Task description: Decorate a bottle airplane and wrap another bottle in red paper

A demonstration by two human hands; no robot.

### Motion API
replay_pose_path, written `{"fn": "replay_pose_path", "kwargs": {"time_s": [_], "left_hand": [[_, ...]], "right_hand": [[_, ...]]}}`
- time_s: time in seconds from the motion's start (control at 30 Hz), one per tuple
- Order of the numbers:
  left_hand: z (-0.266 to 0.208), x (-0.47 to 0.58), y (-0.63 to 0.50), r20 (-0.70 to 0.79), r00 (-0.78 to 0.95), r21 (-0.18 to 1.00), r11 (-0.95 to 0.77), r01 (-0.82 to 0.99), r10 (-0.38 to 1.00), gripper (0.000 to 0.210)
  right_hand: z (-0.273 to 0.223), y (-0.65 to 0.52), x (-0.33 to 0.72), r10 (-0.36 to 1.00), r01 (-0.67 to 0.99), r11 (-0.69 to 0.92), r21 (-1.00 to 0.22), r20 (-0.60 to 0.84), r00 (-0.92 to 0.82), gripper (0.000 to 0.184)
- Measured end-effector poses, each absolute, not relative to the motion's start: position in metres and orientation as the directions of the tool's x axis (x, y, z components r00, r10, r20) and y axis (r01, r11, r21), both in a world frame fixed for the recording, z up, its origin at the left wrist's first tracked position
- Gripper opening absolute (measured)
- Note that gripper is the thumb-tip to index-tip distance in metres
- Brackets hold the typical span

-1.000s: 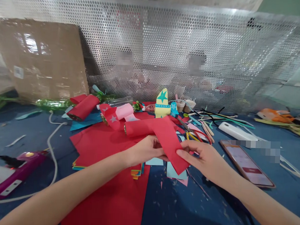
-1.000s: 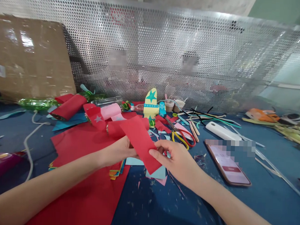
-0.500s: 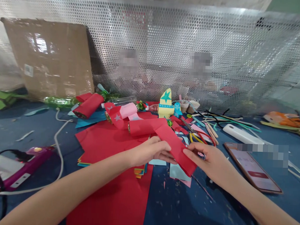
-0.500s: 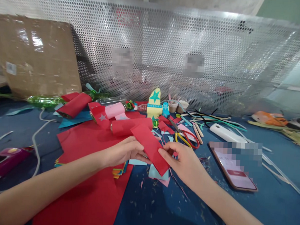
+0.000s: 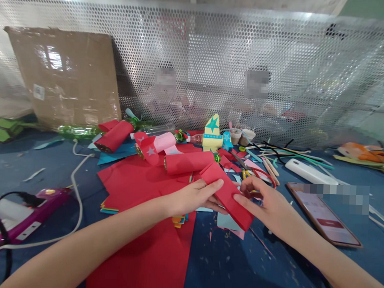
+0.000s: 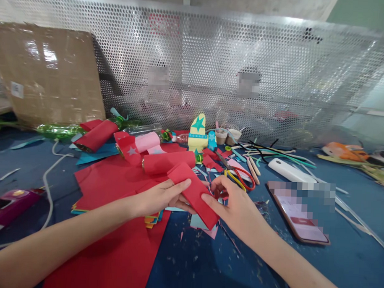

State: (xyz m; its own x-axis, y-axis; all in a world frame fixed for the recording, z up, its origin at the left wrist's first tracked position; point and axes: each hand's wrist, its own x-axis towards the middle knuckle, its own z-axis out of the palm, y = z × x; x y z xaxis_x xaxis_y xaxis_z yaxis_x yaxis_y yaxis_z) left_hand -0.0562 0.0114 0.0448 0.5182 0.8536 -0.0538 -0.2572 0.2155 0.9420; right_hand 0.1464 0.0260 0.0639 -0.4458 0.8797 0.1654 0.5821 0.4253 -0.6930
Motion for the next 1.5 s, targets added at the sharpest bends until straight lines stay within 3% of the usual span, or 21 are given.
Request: {"fn": "replay_pose_path", "kwargs": {"time_s": [0.17, 0.23, 0.33, 0.53, 0.77, 1.0, 1.17, 1.5], "left_hand": [[0.048, -0.057, 0.006, -0.037, 0.537, 0.978, 0.14, -0.152, 0.843, 0.044], [0.05, -0.057, 0.004, -0.042, 0.534, 0.991, 0.102, -0.083, 0.844, 0.046], [0.049, -0.056, 0.006, -0.035, 0.49, 0.998, 0.06, -0.035, 0.871, 0.048], [0.049, -0.059, 0.016, 0.063, 0.318, 0.989, -0.016, -0.149, 0.946, 0.041], [0.054, -0.062, 0.02, 0.048, 0.346, 0.995, -0.015, -0.096, 0.937, 0.035], [0.047, -0.061, 0.021, 0.081, 0.326, 0.991, -0.043, -0.123, 0.942, 0.035], [0.041, -0.059, 0.025, 0.052, 0.285, 0.99, -0.012, -0.142, 0.957, 0.036], [0.019, -0.047, 0.022, 0.081, 0.01, 0.974, -0.077, -0.215, 0.997, 0.029]], "right_hand": [[0.064, 0.027, 0.147, 0.83, 0.48, 0.25, -0.841, -0.069, -0.554, 0.038], [0.065, 0.027, 0.147, 0.83, 0.475, 0.214, -0.854, -0.097, -0.549, 0.035], [0.064, 0.027, 0.148, 0.861, 0.512, 0.243, -0.824, -0.06, -0.505, 0.034], [0.069, 0.025, 0.155, 0.888, 0.604, 0.351, -0.716, 0.05, -0.457, 0.031], [0.072, 0.027, 0.167, 0.911, 0.685, 0.386, -0.618, 0.135, -0.391, 0.033], [0.068, 0.035, 0.18, 0.905, 0.634, 0.282, -0.72, -0.02, -0.425, 0.039], [0.058, 0.04, 0.19, 0.931, 0.608, 0.16, -0.778, -0.086, -0.355, 0.036], [0.049, 0.047, 0.182, 0.984, 0.298, 0.062, -0.952, 0.009, -0.178, 0.034]]}}
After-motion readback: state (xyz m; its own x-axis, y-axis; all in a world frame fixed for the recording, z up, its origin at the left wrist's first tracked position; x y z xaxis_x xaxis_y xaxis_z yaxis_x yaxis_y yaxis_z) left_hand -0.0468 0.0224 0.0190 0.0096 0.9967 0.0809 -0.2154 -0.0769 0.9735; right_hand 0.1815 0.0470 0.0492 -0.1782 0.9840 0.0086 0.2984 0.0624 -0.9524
